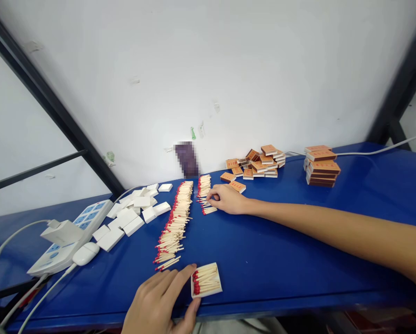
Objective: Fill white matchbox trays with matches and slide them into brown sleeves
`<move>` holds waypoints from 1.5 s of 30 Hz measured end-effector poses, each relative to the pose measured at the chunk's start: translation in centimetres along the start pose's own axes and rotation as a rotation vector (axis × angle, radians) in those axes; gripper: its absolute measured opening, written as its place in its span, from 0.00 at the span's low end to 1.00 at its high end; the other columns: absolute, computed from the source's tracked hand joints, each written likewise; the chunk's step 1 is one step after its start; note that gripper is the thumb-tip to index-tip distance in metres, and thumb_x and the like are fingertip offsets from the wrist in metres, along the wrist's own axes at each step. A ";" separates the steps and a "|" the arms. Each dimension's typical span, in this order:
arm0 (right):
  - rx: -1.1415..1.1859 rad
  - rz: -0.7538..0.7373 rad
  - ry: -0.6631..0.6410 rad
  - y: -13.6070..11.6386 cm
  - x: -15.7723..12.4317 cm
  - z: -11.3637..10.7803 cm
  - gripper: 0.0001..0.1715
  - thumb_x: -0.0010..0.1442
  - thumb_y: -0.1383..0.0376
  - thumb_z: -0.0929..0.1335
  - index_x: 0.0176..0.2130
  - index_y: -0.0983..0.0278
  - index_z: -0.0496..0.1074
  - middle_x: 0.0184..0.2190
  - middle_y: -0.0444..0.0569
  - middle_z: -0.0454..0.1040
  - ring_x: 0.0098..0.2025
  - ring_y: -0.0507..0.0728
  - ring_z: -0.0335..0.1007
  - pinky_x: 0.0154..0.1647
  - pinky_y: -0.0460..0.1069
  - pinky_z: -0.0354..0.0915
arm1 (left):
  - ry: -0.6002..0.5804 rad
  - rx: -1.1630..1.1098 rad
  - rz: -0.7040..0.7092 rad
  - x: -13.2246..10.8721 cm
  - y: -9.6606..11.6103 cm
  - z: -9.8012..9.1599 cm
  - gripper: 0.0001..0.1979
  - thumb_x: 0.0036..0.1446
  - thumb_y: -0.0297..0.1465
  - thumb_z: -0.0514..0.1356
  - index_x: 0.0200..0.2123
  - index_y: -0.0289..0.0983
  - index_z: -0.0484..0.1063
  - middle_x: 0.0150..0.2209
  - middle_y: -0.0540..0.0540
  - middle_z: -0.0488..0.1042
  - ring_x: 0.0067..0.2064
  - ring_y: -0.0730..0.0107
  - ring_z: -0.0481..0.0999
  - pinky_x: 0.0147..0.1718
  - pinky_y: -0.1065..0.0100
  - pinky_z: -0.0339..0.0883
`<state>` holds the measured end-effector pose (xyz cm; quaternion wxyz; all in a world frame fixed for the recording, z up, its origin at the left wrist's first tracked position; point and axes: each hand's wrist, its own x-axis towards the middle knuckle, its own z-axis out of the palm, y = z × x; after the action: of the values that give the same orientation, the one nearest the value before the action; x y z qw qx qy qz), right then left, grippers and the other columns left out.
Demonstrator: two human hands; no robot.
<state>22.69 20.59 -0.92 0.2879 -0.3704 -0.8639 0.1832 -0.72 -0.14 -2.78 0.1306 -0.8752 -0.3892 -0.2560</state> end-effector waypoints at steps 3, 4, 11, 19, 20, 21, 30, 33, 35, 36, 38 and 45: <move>0.007 -0.015 -0.025 0.0 0.0 -0.1 0.09 0.62 0.66 0.66 0.36 0.66 0.76 0.32 0.49 0.73 0.32 0.54 0.66 0.33 0.48 0.58 | -0.004 -0.005 0.002 0.0 0.0 0.0 0.20 0.62 0.33 0.56 0.56 0.35 0.64 0.33 0.45 0.76 0.29 0.61 0.78 0.28 0.62 0.74; 0.006 -0.024 -0.036 0.0 0.0 -0.1 0.09 0.62 0.66 0.65 0.36 0.66 0.75 0.33 0.50 0.73 0.32 0.55 0.66 0.33 0.48 0.58 | -0.004 -0.005 0.001 0.0 0.0 0.0 0.20 0.62 0.33 0.56 0.56 0.35 0.64 0.32 0.45 0.76 0.29 0.61 0.78 0.28 0.62 0.74; -0.030 -0.099 -0.063 0.6 -0.1 0.1 0.07 0.65 0.65 0.63 0.37 0.64 0.69 0.31 0.47 0.69 0.32 0.54 0.62 0.33 0.48 0.57 | -0.006 -0.003 -0.002 0.2 0.1 0.0 0.20 0.62 0.33 0.56 0.56 0.35 0.64 0.32 0.46 0.75 0.29 0.60 0.78 0.27 0.61 0.74; -0.007 -0.137 -0.017 0.1 -0.3 0.0 0.08 0.65 0.64 0.63 0.33 0.63 0.66 0.29 0.45 0.66 0.30 0.53 0.59 0.31 0.48 0.55 | 0.011 0.001 0.000 0.2 0.1 0.0 0.19 0.62 0.33 0.55 0.55 0.35 0.64 0.31 0.46 0.76 0.28 0.61 0.78 0.27 0.61 0.75; -0.012 -0.143 -0.016 0.0 -0.3 -0.1 0.08 0.65 0.64 0.63 0.33 0.63 0.65 0.29 0.45 0.66 0.30 0.53 0.59 0.32 0.48 0.55 | 0.015 0.002 -0.001 0.3 0.2 0.0 0.18 0.63 0.33 0.55 0.55 0.35 0.64 0.31 0.46 0.76 0.28 0.61 0.78 0.27 0.61 0.75; -0.016 -0.146 -0.014 -0.1 -0.4 -0.1 0.08 0.65 0.65 0.63 0.33 0.63 0.65 0.29 0.45 0.66 0.29 0.53 0.59 0.32 0.48 0.55 | 0.018 0.004 -0.001 0.3 0.2 -0.1 0.18 0.63 0.33 0.55 0.55 0.35 0.64 0.31 0.46 0.75 0.28 0.61 0.78 0.26 0.61 0.75; -0.071 -0.162 -0.043 -1.1 -0.7 -0.6 0.11 0.66 0.67 0.62 0.35 0.65 0.72 0.33 0.49 0.70 0.34 0.55 0.64 0.36 0.49 0.58 | 0.041 0.011 0.000 0.7 0.4 -0.3 0.16 0.64 0.34 0.53 0.54 0.35 0.65 0.30 0.46 0.75 0.27 0.61 0.78 0.25 0.61 0.74; -0.094 -0.140 -0.062 -1.3 -0.7 -0.6 0.13 0.66 0.67 0.62 0.36 0.66 0.74 0.34 0.51 0.71 0.35 0.55 0.66 0.37 0.49 0.59 | 0.039 0.012 -0.006 0.9 0.4 -0.5 0.16 0.65 0.33 0.52 0.53 0.35 0.65 0.29 0.46 0.75 0.26 0.61 0.77 0.25 0.62 0.74; -0.093 -0.125 -0.061 -1.3 -0.7 -0.6 0.13 0.66 0.66 0.62 0.38 0.66 0.76 0.35 0.51 0.72 0.35 0.56 0.67 0.37 0.49 0.60 | 0.038 0.017 -0.007 0.9 0.4 -0.6 0.15 0.65 0.33 0.52 0.53 0.35 0.65 0.29 0.46 0.75 0.26 0.61 0.77 0.24 0.63 0.73; -0.088 -0.122 -0.060 -1.2 -0.7 -0.6 0.13 0.66 0.66 0.63 0.39 0.66 0.76 0.35 0.52 0.73 0.36 0.56 0.68 0.38 0.49 0.60 | 0.038 0.019 -0.007 1.0 0.4 -0.6 0.15 0.65 0.33 0.52 0.53 0.36 0.65 0.29 0.46 0.75 0.26 0.61 0.77 0.25 0.63 0.73; -0.086 -0.124 -0.062 -1.1 -0.7 -0.6 0.13 0.66 0.66 0.63 0.40 0.66 0.77 0.36 0.52 0.74 0.36 0.56 0.68 0.38 0.50 0.61 | 0.040 0.024 -0.006 1.0 0.5 -0.6 0.15 0.65 0.34 0.52 0.53 0.36 0.65 0.29 0.46 0.75 0.26 0.62 0.77 0.25 0.63 0.73; -0.101 -0.145 -0.084 -0.9 -0.7 -0.5 0.14 0.66 0.66 0.64 0.43 0.66 0.78 0.38 0.53 0.75 0.39 0.57 0.70 0.40 0.50 0.62 | 0.025 0.010 -0.012 0.7 0.6 -0.5 0.15 0.65 0.34 0.52 0.53 0.36 0.65 0.30 0.47 0.75 0.27 0.60 0.78 0.25 0.61 0.74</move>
<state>22.90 19.56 -0.30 0.2449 -0.3130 -0.9079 0.1335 -0.02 -0.28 -2.01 0.1380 -0.8689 -0.3940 -0.2658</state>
